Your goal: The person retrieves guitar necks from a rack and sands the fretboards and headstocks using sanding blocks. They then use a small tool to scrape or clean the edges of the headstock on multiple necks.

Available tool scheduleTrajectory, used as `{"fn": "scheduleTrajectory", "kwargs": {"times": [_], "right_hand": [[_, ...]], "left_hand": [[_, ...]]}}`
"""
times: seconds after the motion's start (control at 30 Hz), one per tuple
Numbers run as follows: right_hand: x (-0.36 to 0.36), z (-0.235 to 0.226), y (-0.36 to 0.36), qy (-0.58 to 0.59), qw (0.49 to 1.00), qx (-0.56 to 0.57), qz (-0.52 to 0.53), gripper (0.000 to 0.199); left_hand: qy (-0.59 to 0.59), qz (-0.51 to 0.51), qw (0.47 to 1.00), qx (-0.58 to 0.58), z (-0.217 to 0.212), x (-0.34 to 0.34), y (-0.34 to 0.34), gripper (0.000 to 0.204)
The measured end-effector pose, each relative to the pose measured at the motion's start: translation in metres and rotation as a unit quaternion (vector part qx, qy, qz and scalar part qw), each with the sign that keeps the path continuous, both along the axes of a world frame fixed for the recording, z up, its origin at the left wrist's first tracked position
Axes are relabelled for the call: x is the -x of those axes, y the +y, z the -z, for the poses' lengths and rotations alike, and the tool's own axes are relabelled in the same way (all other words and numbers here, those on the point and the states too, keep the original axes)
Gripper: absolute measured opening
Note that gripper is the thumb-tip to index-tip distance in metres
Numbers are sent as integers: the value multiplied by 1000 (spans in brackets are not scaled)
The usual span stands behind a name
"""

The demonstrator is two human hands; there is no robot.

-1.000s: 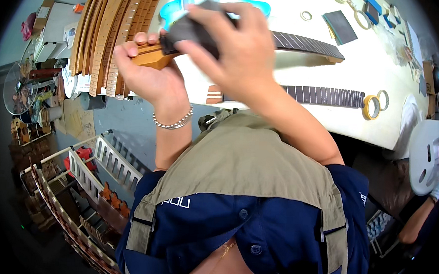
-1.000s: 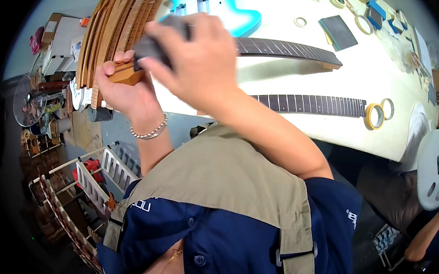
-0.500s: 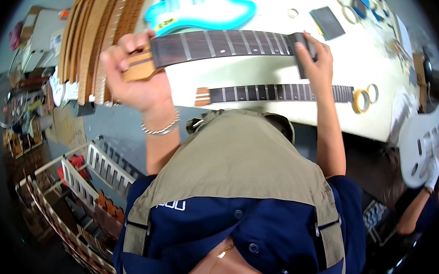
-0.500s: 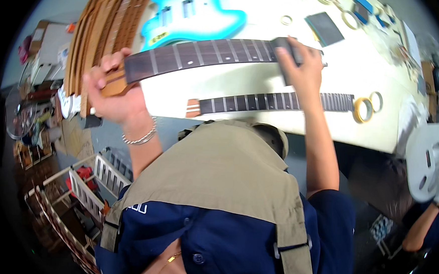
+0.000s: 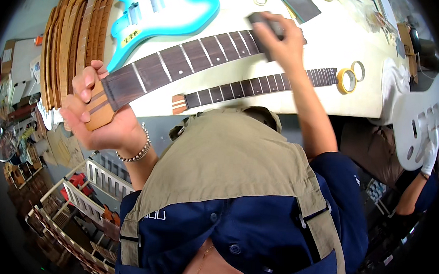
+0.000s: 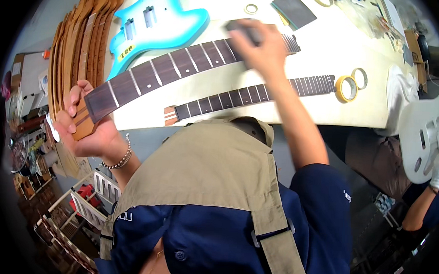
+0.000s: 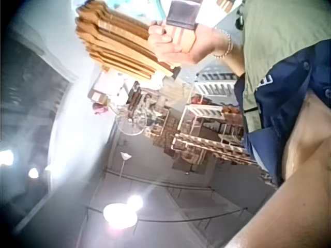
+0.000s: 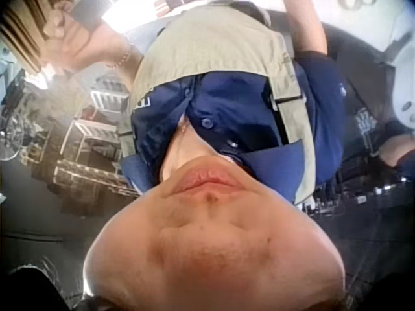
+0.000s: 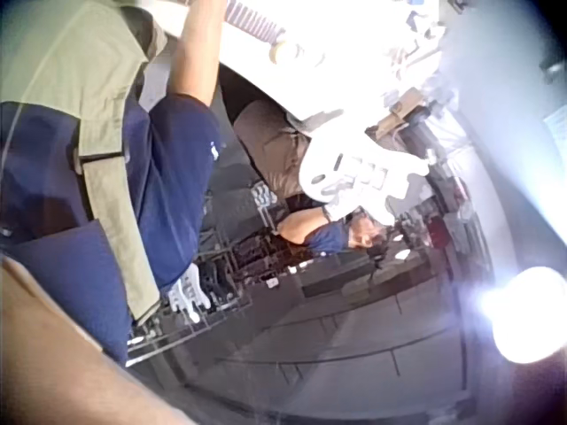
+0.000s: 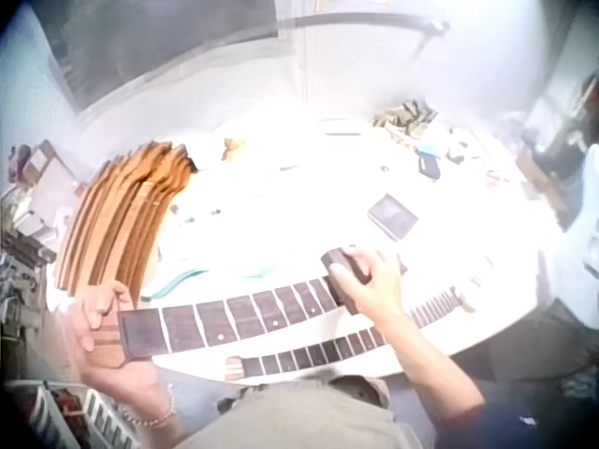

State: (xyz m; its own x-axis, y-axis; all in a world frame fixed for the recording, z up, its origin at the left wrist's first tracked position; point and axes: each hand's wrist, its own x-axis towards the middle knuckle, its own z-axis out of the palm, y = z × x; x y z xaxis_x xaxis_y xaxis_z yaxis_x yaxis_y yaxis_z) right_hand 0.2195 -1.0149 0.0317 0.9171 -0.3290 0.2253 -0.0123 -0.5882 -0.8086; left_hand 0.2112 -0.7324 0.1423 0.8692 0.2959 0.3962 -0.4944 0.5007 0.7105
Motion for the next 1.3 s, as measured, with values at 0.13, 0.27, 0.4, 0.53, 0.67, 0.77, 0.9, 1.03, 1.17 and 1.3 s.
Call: {"fn": "scheduleTrajectory", "kwargs": {"times": [0.13,0.27,0.4,0.53,0.67,0.77,0.9,1.03,1.17,1.3], "right_hand": [[-8,43,-63,148,981,-9,125,41],[18,-52,109,-81,989,122,2,34],[27,-83,158,-109,985,110,-73,34],[26,-58,129,-12,990,137,43,33],[50,-100,220,-118,980,153,-39,30],[42,-84,185,6,990,141,31,33],[54,-85,214,-121,969,215,16,36],[53,-82,195,-16,985,161,52,33],[61,-88,228,-121,971,203,22,33],[55,-80,192,-36,980,186,54,31]], "left_hand": [[-7,16,999,45,16,3,6,33],[-16,-29,999,37,32,5,16,35],[-14,-40,996,80,40,10,15,35],[-35,-40,997,50,52,17,19,34],[-21,-14,995,94,63,20,21,33],[-38,-8,998,56,71,18,24,31],[-34,-5,996,79,72,26,25,31],[-55,-11,998,39,67,24,30,32],[-22,-6,994,107,70,32,28,31],[-78,-8,996,35,71,31,31,27]]}}
